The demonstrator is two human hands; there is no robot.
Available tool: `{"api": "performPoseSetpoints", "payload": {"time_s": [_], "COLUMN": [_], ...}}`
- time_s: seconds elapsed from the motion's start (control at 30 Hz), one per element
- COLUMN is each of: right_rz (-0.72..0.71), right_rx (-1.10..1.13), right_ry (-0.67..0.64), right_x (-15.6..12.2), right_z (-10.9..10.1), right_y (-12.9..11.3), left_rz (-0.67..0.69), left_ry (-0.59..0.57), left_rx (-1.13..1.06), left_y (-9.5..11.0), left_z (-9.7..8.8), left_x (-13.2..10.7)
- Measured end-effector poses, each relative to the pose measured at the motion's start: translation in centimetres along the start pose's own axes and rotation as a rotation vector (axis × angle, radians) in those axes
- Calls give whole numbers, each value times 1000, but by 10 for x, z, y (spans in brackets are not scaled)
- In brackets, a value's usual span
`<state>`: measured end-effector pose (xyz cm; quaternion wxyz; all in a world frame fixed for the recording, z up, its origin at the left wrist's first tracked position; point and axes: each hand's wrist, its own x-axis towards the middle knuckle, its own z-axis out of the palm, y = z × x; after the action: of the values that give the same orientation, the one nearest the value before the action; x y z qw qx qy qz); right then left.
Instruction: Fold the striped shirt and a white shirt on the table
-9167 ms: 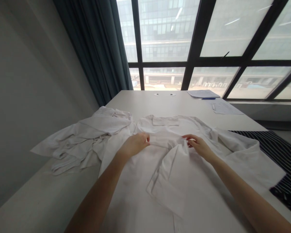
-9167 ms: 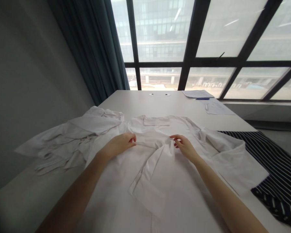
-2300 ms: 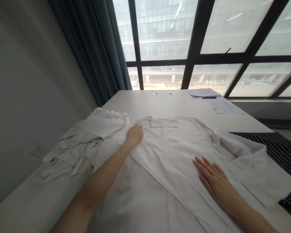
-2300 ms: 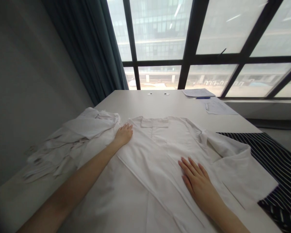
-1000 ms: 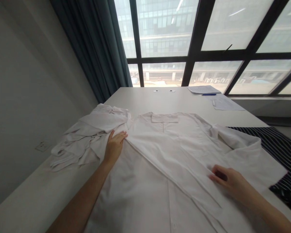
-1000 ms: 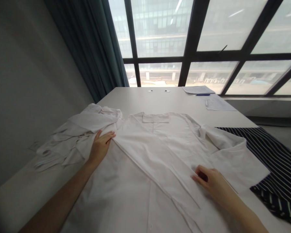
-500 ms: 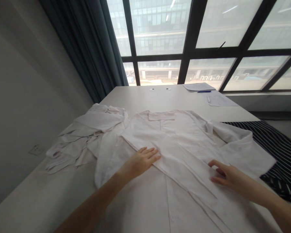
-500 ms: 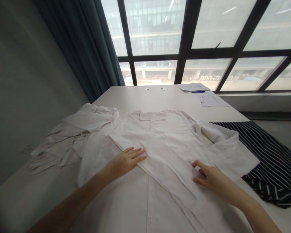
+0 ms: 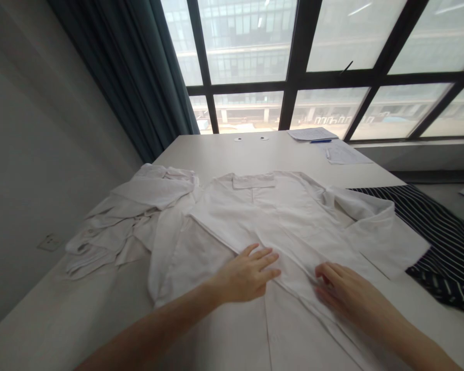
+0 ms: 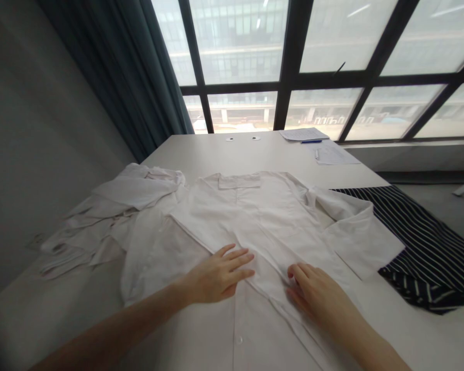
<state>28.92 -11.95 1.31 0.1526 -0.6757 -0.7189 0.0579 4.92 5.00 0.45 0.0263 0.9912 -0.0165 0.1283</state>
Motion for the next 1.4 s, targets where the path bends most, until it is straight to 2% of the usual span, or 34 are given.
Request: {"api": "performPoseSetpoints", "payload": {"time_s": [0.1, 0.2, 0.3, 0.4, 0.5, 0.67, 0.87, 1.0, 1.23, 1.4], "right_rz": [-4, -20, -54, -73, -42, 25, 39, 42, 41, 35], "right_rx": [18, 23, 17, 23, 75, 156, 141, 97, 71, 81], "right_ry": [23, 65, 64, 77, 77, 75, 41, 18, -20, -30], "right_x": [3, 4, 1, -3, -4, -3, -3, -2, -2, -4], "right_z": [7, 14, 19, 22, 22, 20, 19, 17, 16, 15], "right_y": [-7, -5, -2, 0, -1, -2, 0, 2, 4, 5], "left_rz": [-74, -118, -59, 46, 125, 87, 184, 143, 182, 110], "left_ry": [14, 1, -41, -26, 36, 77, 171, 156, 224, 138], "left_rx": [-93, -76, -42, 8, 52, 7, 56, -36, 88, -104], "left_y": [-1, -6, -12, -17, -23, -34, -40, -44, -43, -48], "left_z": [-1, 4, 12, 21, 26, 22, 17, 21, 18, 22], "left_x": [21, 45, 64, 72, 69, 57, 52, 50, 48, 45]}}
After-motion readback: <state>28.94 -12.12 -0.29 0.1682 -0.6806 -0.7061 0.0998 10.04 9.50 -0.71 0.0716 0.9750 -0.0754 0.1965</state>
